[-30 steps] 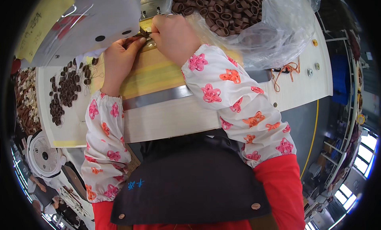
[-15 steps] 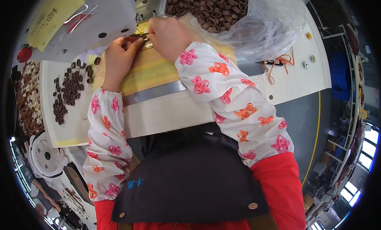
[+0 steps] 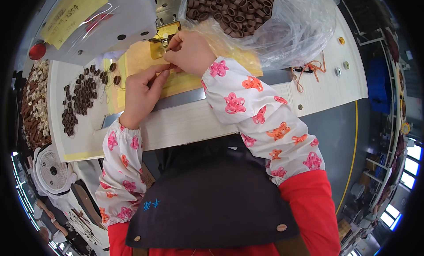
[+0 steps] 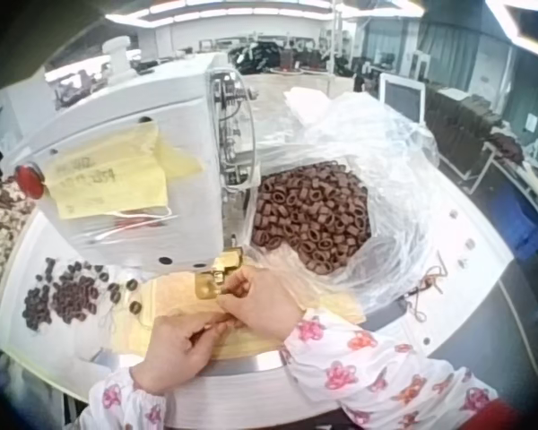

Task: Sew small leather loops using an industrial sewing machine.

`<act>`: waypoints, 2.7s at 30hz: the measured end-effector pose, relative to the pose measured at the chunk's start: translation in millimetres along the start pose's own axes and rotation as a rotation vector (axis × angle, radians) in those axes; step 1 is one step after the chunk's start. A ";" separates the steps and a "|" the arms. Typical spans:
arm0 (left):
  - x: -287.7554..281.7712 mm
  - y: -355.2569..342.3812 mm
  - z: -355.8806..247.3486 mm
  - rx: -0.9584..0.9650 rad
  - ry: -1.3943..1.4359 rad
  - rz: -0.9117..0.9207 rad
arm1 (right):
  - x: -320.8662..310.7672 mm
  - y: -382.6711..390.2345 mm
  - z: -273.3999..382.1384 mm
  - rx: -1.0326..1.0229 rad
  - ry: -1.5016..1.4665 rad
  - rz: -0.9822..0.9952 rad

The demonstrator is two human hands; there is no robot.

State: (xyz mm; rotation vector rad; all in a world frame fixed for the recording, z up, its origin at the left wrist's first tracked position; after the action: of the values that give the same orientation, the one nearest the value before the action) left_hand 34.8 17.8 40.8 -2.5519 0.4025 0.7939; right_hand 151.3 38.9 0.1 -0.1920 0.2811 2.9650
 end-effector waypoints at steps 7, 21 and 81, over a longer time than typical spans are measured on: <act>-16.0 -25.6 3.9 0.156 0.152 -0.224 | 11.7 49.1 8.9 -0.170 0.054 0.114; -3.5 -32.3 45.9 -0.203 0.127 -0.011 | 13.5 -13.3 6.7 0.031 0.010 0.274; -3.4 -47.5 66.8 -0.324 -0.094 -0.104 | -6.1 -17.5 29.6 -0.563 0.614 -0.252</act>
State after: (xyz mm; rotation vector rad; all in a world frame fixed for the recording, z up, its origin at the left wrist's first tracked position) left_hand 19.7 91.7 8.4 -2.7891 0.1162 1.0052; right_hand 156.8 60.8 26.8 -1.1101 -0.4875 2.5760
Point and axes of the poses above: each hand's wrist, its own y-axis away from the middle knuckle, its own x-axis out of the palm, z = x × y, the point moved 9 cm from there along -y, towards the middle knuckle, and after that the axes turned 10 degrees about -z, right-handed, at the moved point
